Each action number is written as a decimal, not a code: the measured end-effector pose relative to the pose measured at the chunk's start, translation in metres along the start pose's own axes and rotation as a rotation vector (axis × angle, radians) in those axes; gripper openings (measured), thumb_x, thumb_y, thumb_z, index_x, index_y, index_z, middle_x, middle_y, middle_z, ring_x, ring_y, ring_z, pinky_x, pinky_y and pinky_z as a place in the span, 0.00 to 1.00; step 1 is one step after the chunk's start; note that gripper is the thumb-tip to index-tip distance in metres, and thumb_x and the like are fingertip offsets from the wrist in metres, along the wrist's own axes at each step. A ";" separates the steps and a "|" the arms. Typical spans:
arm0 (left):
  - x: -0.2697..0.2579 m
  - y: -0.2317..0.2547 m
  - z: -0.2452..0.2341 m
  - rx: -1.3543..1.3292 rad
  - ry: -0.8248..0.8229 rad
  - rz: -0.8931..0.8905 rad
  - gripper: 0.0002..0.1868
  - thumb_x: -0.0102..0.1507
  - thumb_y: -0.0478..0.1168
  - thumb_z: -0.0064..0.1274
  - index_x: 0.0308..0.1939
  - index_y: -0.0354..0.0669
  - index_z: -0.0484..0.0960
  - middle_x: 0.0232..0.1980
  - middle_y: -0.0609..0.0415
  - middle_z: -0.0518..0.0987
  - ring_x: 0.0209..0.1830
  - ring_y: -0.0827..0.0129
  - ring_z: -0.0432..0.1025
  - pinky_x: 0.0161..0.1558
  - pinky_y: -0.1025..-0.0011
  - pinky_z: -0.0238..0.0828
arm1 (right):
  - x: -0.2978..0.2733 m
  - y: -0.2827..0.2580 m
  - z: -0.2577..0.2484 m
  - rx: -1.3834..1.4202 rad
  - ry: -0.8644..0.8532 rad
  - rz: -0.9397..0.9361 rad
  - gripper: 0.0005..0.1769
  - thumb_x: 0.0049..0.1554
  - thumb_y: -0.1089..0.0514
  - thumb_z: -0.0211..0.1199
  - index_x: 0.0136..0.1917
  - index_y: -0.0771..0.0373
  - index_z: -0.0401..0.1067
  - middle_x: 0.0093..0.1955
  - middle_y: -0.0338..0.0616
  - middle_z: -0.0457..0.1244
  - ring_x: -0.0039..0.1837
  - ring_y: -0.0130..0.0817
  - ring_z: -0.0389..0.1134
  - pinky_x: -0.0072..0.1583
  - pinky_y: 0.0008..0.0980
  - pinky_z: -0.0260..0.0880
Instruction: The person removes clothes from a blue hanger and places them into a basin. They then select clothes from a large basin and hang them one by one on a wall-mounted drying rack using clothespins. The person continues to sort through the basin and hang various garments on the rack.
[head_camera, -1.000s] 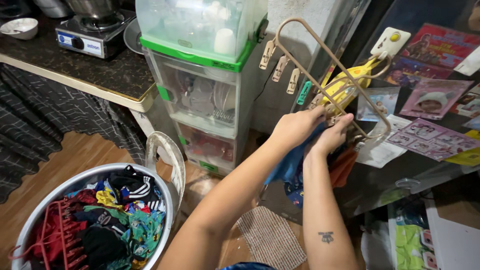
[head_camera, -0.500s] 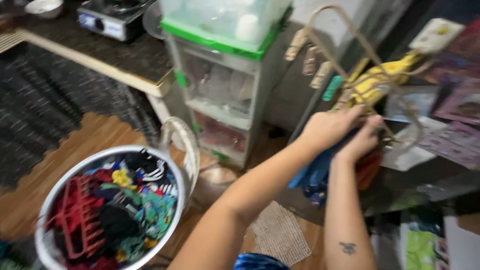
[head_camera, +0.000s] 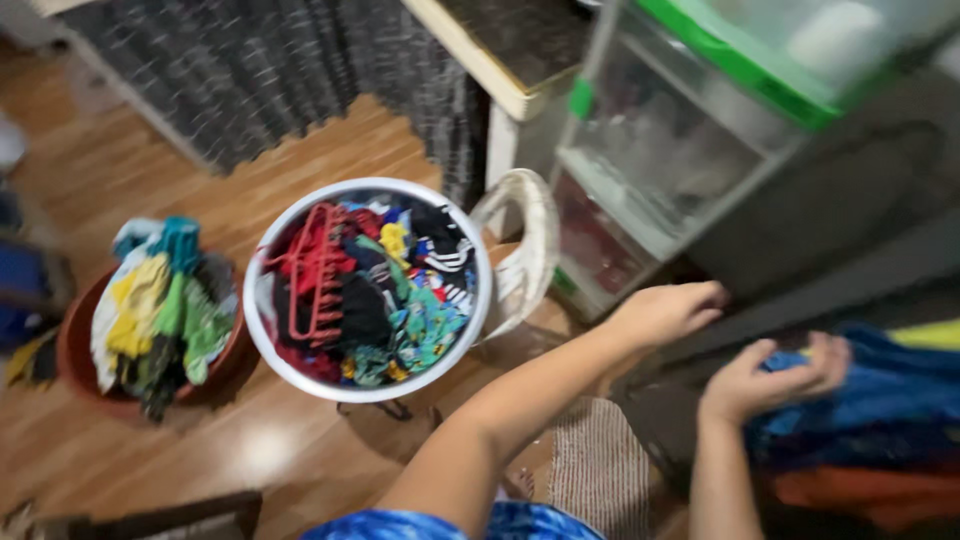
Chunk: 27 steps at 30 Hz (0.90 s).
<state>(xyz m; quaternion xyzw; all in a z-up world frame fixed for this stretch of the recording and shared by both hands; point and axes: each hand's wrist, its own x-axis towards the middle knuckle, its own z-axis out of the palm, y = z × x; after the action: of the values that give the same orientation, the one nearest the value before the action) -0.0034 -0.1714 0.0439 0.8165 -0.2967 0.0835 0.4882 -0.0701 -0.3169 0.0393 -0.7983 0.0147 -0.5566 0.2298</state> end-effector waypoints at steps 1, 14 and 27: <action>-0.014 -0.020 -0.015 0.016 0.003 -0.053 0.11 0.66 0.49 0.50 0.49 0.50 0.77 0.47 0.50 0.83 0.46 0.54 0.79 0.43 0.59 0.75 | -0.005 -0.015 0.013 0.048 -0.030 -0.027 0.19 0.68 0.63 0.60 0.70 0.70 0.63 0.73 0.60 0.57 0.78 0.55 0.55 0.78 0.57 0.53; -0.276 -0.208 -0.266 0.411 0.476 -0.862 0.09 0.62 0.43 0.57 0.44 0.45 0.83 0.45 0.45 0.82 0.48 0.48 0.76 0.49 0.57 0.72 | -0.143 -0.225 0.204 0.730 -0.921 0.164 0.08 0.55 0.72 0.56 0.43 0.64 0.74 0.47 0.47 0.65 0.52 0.42 0.68 0.53 0.35 0.68; -0.384 -0.274 -0.323 0.695 0.336 -0.959 0.24 0.54 0.44 0.62 0.53 0.46 0.77 0.68 0.46 0.68 0.71 0.50 0.59 0.71 0.44 0.47 | -0.317 -0.356 0.465 0.392 -1.293 -0.228 0.35 0.36 0.51 0.75 0.59 0.55 0.76 0.64 0.57 0.62 0.64 0.65 0.63 0.60 0.56 0.66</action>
<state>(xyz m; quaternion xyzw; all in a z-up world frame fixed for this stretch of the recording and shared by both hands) -0.1101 0.3526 -0.1601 0.9461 0.2291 0.0739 0.2165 0.1433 0.2532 -0.2316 -0.9103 -0.3106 0.0189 0.2729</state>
